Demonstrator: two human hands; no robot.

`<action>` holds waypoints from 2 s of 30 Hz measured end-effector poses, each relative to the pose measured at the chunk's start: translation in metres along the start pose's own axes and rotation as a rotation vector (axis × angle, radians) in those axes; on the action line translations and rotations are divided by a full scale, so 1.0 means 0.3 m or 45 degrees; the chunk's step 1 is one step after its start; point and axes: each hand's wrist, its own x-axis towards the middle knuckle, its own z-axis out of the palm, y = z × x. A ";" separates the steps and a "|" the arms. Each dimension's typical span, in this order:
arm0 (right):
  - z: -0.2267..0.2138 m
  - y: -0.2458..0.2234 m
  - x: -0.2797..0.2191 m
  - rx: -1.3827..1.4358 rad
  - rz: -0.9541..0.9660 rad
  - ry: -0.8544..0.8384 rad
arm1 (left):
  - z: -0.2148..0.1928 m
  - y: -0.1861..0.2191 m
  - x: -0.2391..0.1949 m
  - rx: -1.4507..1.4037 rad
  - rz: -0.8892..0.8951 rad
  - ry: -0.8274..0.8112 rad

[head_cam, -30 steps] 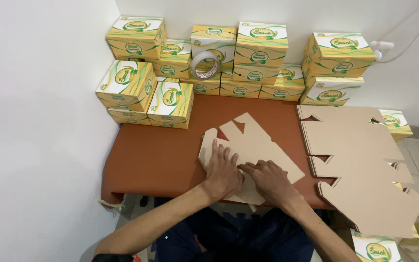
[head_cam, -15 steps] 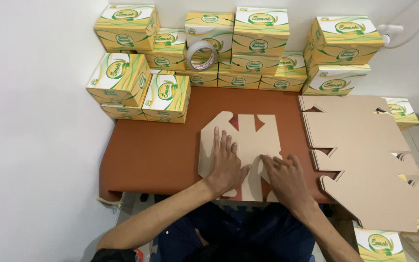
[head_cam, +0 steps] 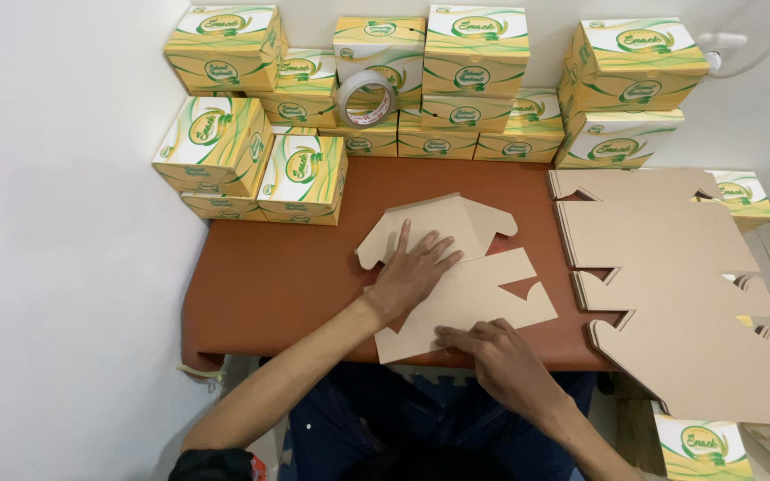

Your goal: The person assembles flat cardboard pieces into small rectangular boxes by folding the flaps and tucking them into slots. They repeat this process for multiple boxes, placing the finished ones on the table.

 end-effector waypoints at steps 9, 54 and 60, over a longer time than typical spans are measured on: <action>-0.023 0.059 -0.018 0.077 0.205 0.270 | -0.049 -0.083 -0.011 0.130 0.118 0.245; -0.080 -0.137 0.059 0.476 0.833 0.667 | -0.338 0.174 -0.193 -0.734 0.053 -0.047; 0.066 -0.076 0.048 0.143 0.835 0.338 | -0.316 0.183 -0.214 -0.746 0.027 0.156</action>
